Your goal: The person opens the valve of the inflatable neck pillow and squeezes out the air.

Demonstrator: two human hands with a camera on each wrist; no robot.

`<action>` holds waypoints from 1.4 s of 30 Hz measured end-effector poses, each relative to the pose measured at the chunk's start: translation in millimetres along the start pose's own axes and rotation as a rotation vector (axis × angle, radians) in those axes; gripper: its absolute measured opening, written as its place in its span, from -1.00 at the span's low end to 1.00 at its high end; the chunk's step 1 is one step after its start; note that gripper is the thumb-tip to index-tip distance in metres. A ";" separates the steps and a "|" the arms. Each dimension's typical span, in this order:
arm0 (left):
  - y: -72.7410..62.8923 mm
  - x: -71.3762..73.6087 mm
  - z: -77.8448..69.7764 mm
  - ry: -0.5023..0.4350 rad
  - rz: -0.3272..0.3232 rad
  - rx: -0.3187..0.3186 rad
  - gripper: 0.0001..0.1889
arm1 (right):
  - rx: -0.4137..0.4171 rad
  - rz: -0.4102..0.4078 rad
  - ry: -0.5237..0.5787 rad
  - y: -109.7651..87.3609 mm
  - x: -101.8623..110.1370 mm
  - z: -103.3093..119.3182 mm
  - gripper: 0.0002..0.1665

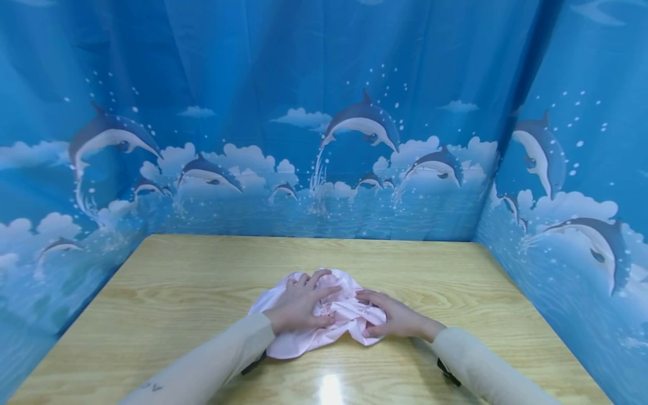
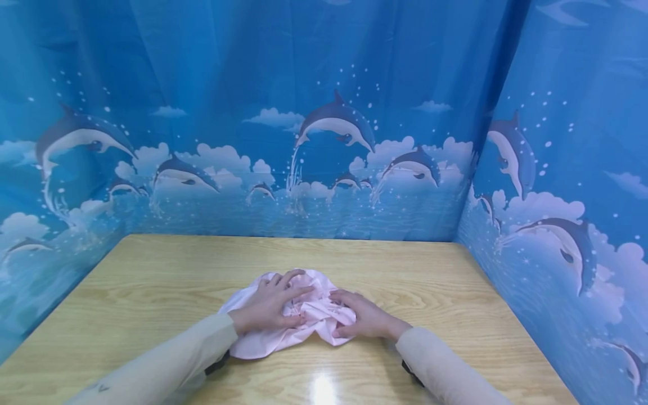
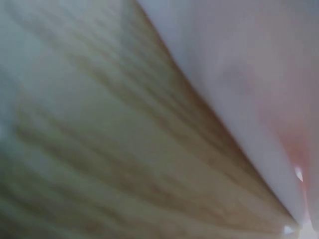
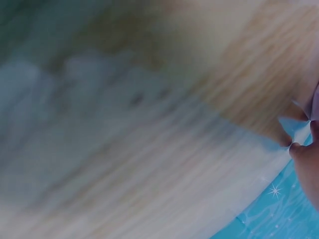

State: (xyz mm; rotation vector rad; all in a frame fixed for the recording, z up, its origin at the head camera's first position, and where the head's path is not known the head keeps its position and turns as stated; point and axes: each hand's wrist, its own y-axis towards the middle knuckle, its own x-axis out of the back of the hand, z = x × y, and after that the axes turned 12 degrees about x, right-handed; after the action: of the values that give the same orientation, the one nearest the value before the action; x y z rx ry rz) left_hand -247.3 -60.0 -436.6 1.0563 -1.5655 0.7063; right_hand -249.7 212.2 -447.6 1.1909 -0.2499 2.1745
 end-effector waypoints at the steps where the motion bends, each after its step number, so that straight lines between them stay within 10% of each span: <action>1: 0.1 0.0 0.2 0.003 0.008 0.001 -0.26 | 0.002 -0.003 -0.002 0.2 -0.2 -0.3 -0.04; 31: 6.1 -2.4 1.4 -0.104 -0.025 0.077 -0.63 | 0.038 -0.069 -0.010 10.8 -9.5 0.1 0.04; 42: 3.9 0.8 -2.1 0.004 0.030 0.077 -0.25 | 0.027 -0.058 -0.006 11.3 -8.8 0.4 0.06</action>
State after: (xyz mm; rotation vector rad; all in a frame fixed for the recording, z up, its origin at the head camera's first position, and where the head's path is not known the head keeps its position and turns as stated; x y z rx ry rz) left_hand -249.9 -56.8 -434.9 1.0889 -1.5637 0.7946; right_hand -253.0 199.4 -453.0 1.2056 -0.1867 2.1301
